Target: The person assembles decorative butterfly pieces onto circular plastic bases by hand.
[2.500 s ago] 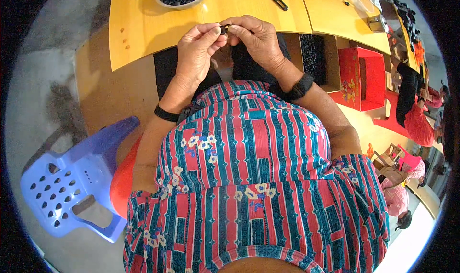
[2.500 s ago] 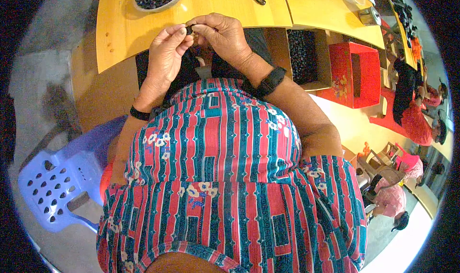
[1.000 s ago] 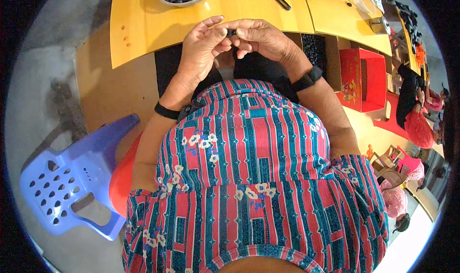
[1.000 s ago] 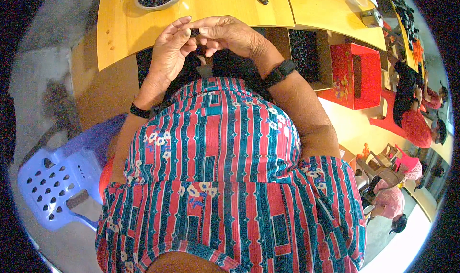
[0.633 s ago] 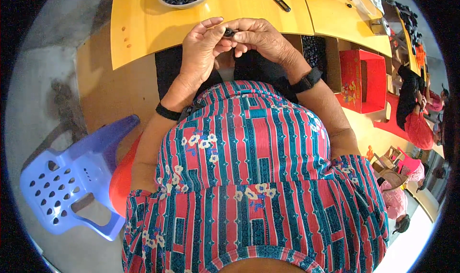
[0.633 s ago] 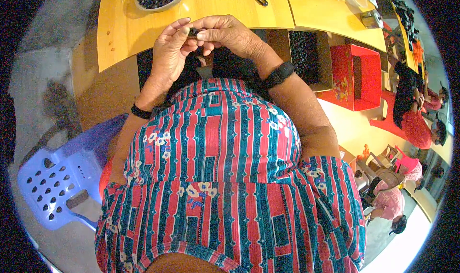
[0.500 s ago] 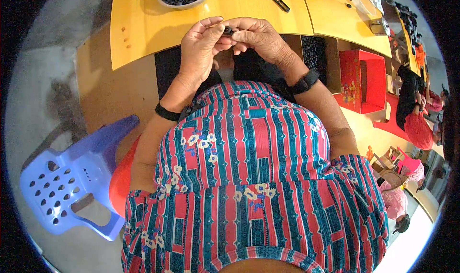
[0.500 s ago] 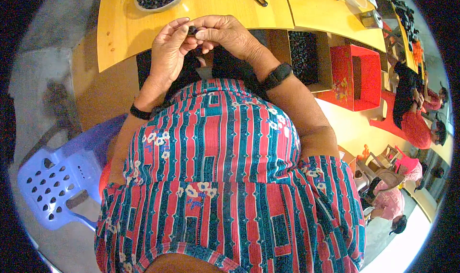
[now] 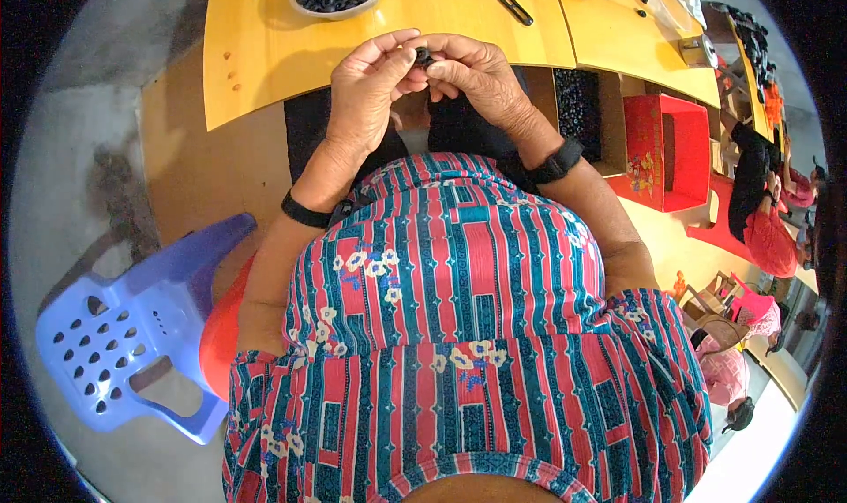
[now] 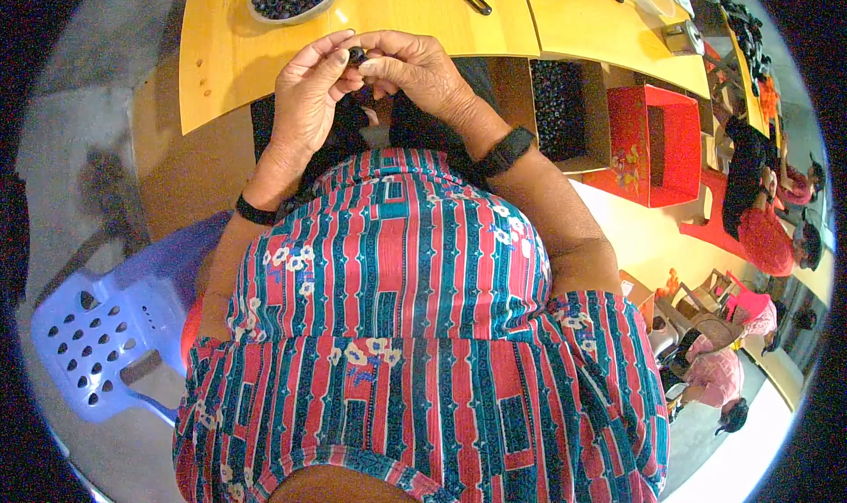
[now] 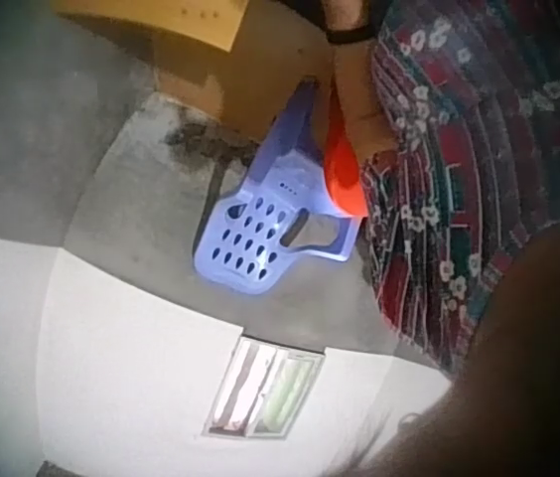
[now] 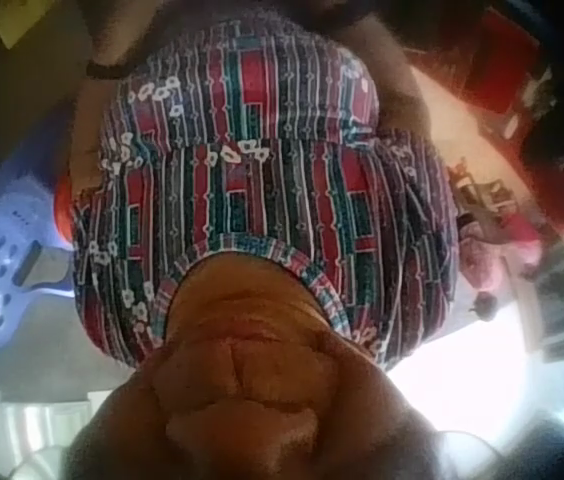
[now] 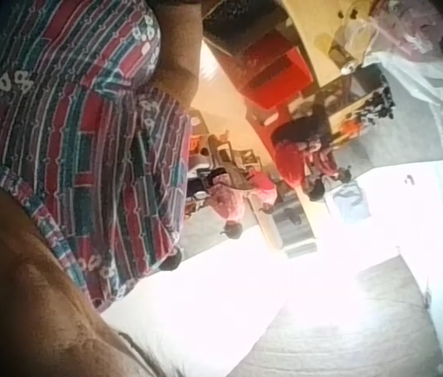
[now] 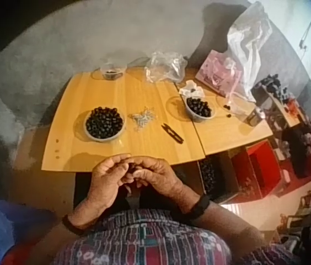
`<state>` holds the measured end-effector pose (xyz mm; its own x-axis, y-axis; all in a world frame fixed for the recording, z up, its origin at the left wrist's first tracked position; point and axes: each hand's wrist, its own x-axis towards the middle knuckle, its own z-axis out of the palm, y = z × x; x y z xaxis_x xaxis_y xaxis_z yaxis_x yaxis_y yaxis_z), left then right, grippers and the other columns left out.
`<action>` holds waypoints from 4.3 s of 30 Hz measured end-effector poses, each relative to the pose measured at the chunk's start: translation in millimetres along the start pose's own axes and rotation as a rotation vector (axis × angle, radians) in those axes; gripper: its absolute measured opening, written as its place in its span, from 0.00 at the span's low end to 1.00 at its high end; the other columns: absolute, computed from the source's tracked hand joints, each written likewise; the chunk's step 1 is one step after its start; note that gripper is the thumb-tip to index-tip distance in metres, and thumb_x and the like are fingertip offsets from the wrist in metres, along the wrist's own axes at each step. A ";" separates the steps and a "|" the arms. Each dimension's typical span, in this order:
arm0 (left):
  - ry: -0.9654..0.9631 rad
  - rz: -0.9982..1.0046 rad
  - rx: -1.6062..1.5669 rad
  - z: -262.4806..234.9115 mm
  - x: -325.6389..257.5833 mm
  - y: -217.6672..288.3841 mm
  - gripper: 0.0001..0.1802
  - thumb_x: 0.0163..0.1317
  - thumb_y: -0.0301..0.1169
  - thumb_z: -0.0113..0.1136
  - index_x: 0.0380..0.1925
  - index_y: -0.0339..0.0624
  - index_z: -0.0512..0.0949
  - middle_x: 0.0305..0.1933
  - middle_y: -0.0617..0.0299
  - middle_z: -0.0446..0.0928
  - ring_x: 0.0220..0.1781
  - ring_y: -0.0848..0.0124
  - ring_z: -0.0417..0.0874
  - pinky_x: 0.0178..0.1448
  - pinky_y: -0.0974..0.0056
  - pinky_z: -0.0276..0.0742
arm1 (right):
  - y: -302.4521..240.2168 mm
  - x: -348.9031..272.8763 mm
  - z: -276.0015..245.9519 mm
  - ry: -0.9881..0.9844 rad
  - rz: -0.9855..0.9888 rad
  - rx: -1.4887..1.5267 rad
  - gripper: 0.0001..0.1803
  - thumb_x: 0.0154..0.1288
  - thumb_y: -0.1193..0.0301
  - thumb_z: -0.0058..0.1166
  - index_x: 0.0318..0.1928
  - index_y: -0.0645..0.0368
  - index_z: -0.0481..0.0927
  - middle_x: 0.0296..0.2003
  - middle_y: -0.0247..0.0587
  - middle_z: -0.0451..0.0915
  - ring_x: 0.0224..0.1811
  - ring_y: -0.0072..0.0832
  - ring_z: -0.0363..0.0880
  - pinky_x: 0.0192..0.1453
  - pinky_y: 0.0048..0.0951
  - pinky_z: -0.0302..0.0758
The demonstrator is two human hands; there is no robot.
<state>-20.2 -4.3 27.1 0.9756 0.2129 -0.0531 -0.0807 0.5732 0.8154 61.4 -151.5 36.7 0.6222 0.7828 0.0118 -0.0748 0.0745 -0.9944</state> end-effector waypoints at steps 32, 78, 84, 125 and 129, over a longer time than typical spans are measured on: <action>0.160 0.031 0.012 4.7 -0.7 -1.0 0.10 0.58 0.26 0.60 0.39 0.33 0.77 0.32 0.62 0.78 0.27 0.77 0.78 0.33 0.75 0.77 | -12.3 -6.7 18.0 0.371 -0.257 -0.368 0.05 0.52 0.76 0.63 0.28 0.64 0.80 0.22 0.35 0.80 0.23 0.17 0.78 0.27 0.18 0.76; -0.214 0.097 0.539 2.8 -1.2 0.1 0.21 0.59 0.33 0.59 0.48 0.31 0.69 0.32 0.60 0.76 0.29 0.77 0.79 0.35 0.73 0.76 | 2.5 -1.7 -2.2 0.012 -0.085 -0.246 0.11 0.61 0.75 0.50 0.44 0.64 0.76 0.30 0.33 0.78 0.30 0.17 0.75 0.36 0.20 0.75; -0.183 0.196 0.733 11.4 -2.2 3.7 0.18 0.60 0.35 0.57 0.43 0.32 0.69 0.29 0.59 0.76 0.30 0.75 0.81 0.34 0.72 0.76 | 6.2 -2.6 1.2 0.071 -0.062 -0.191 0.10 0.60 0.76 0.50 0.43 0.64 0.76 0.30 0.35 0.79 0.30 0.18 0.76 0.35 0.21 0.76; -0.060 -0.086 0.031 4.9 2.0 -0.6 0.16 0.63 0.30 0.54 0.49 0.33 0.73 0.30 0.68 0.75 0.24 0.85 0.72 0.28 0.80 0.72 | -12.7 -6.2 0.1 0.031 -0.061 -0.153 0.10 0.57 0.73 0.58 0.40 0.64 0.78 0.30 0.34 0.75 0.31 0.19 0.75 0.35 0.19 0.75; -0.054 -0.051 0.085 3.4 0.5 -3.7 0.16 0.64 0.31 0.53 0.50 0.34 0.73 0.29 0.68 0.75 0.24 0.85 0.72 0.28 0.80 0.73 | -16.2 -5.8 -1.1 -0.008 -0.111 -0.267 0.12 0.58 0.73 0.56 0.42 0.65 0.78 0.31 0.38 0.75 0.32 0.22 0.77 0.35 0.20 0.76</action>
<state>-18.6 -9.0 26.0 0.9878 0.1405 -0.0667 -0.0149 0.5125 0.8586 59.8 -158.0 52.7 0.6087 0.7840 0.1216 0.2018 -0.0048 -0.9794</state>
